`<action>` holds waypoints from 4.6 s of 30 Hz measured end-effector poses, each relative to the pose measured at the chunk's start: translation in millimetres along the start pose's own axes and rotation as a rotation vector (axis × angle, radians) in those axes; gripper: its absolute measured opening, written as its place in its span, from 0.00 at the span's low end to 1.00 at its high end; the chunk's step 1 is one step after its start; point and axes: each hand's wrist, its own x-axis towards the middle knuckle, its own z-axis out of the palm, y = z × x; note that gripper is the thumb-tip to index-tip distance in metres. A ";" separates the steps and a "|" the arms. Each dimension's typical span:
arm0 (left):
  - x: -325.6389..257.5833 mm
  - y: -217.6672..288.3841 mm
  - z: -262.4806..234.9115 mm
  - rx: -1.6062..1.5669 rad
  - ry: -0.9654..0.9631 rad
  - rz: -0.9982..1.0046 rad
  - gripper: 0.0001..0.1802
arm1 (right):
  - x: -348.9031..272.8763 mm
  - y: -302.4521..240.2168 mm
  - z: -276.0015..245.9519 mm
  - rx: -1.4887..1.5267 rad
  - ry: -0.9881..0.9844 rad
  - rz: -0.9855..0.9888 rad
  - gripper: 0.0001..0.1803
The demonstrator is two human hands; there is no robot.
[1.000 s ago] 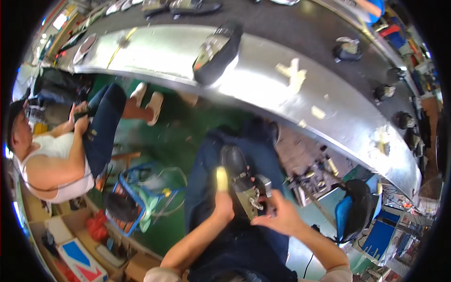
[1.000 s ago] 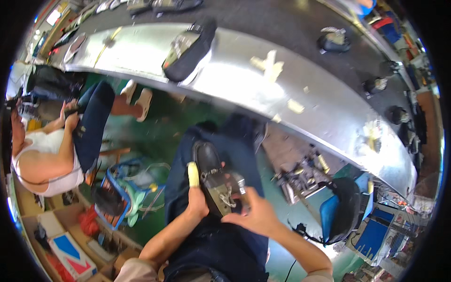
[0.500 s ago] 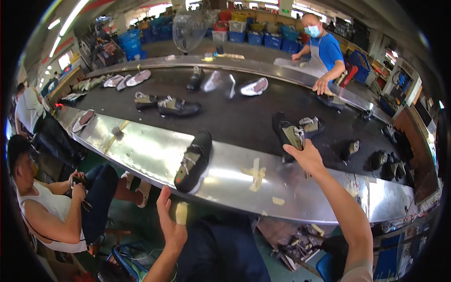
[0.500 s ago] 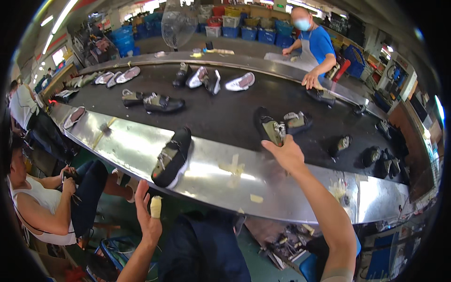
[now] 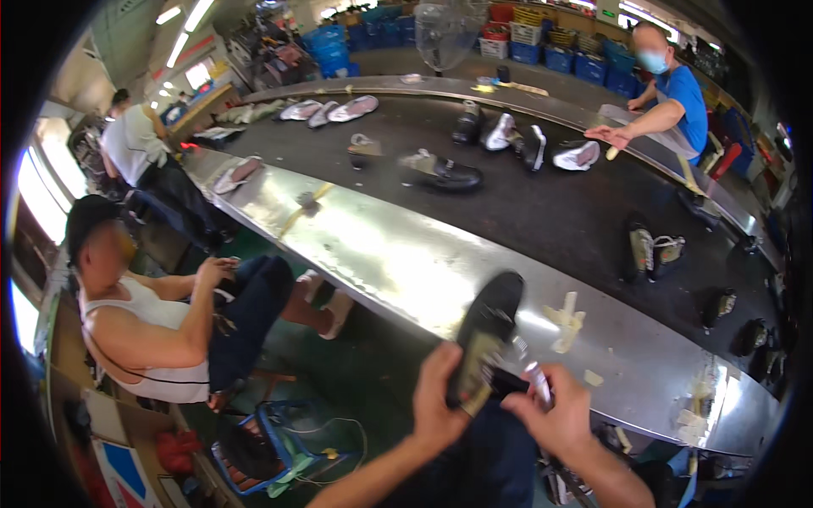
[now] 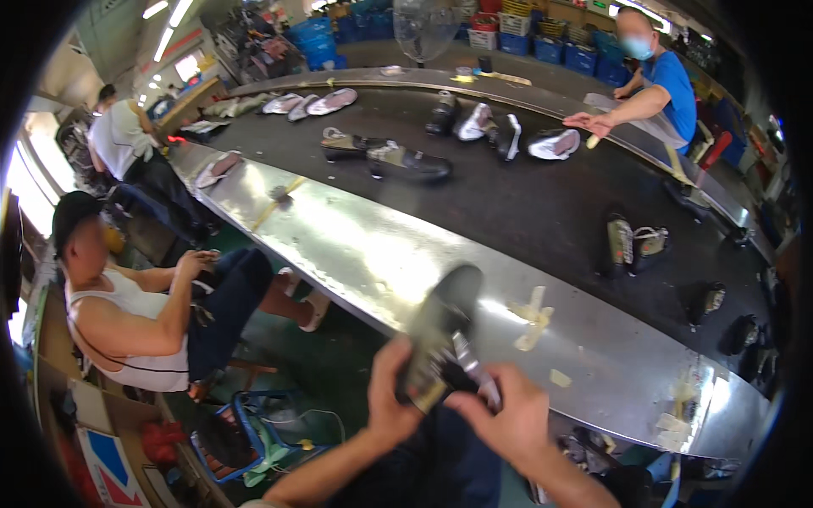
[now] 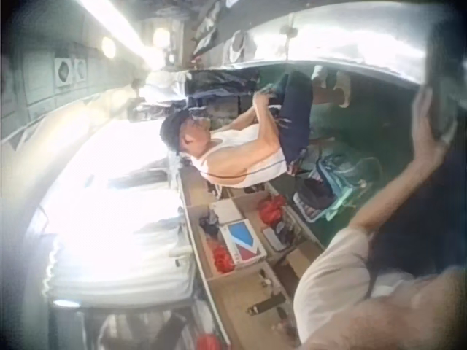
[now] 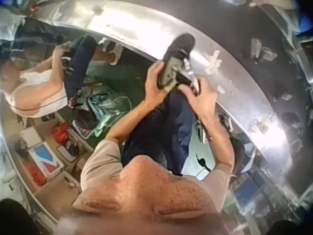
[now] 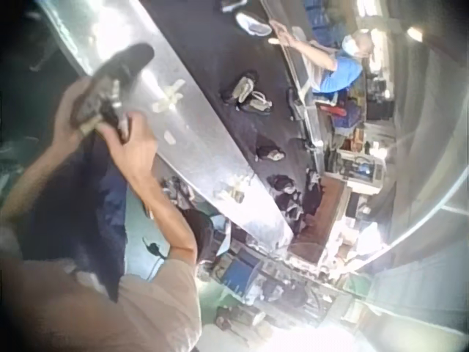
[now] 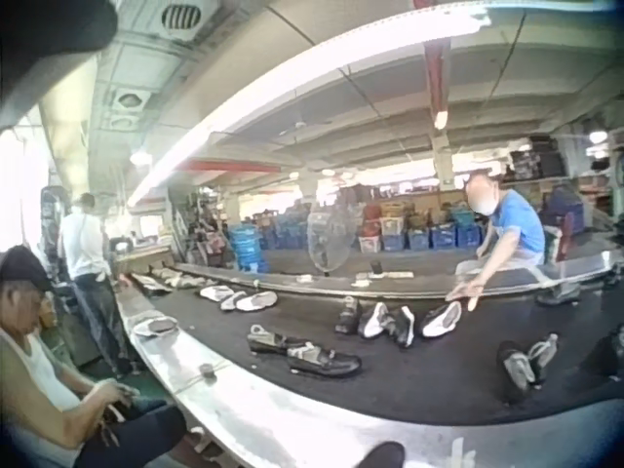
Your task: The person processes shoes along an assembly line by taking shoes from a conveyor belt, pulling and shaping the material around the shoe lasts with pliers, and placing the shoes back onto the conveyor belt.
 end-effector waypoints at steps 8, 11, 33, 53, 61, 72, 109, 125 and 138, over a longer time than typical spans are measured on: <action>-180.8 64.5 -40.1 -0.090 0.011 -0.262 0.44 | -138.3 -38.2 39.7 -0.077 0.014 -0.224 0.10; -196.9 68.2 -86.8 -0.625 -0.557 -0.685 0.59 | -186.5 -24.4 41.9 0.265 -0.233 0.451 0.11; -228.5 23.9 -25.4 -0.423 -0.417 -1.374 0.27 | -242.4 -49.5 -5.3 0.986 -0.726 0.895 0.09; -139.0 12.8 -57.8 -1.548 0.042 -1.451 0.36 | -234.8 -26.1 11.2 0.503 -0.205 0.634 0.13; -100.5 2.6 -26.5 -0.765 -0.043 -0.958 0.28 | -162.6 22.8 43.6 0.542 -0.155 0.718 0.17; -105.5 6.4 -37.8 -0.262 -0.627 -0.560 0.34 | -131.9 53.0 77.4 0.066 -0.128 0.330 0.24; -125.9 7.0 -36.4 -0.334 -0.465 -0.545 0.30 | -129.4 10.4 21.9 0.287 -0.886 0.755 0.22; -135.3 -3.8 -34.4 -0.340 -0.370 -0.485 0.28 | -173.6 21.8 61.8 0.000 -0.600 0.428 0.17; -135.0 -1.2 -15.5 -0.373 -0.440 -0.594 0.21 | -185.1 2.8 47.1 -0.086 -0.632 0.425 0.18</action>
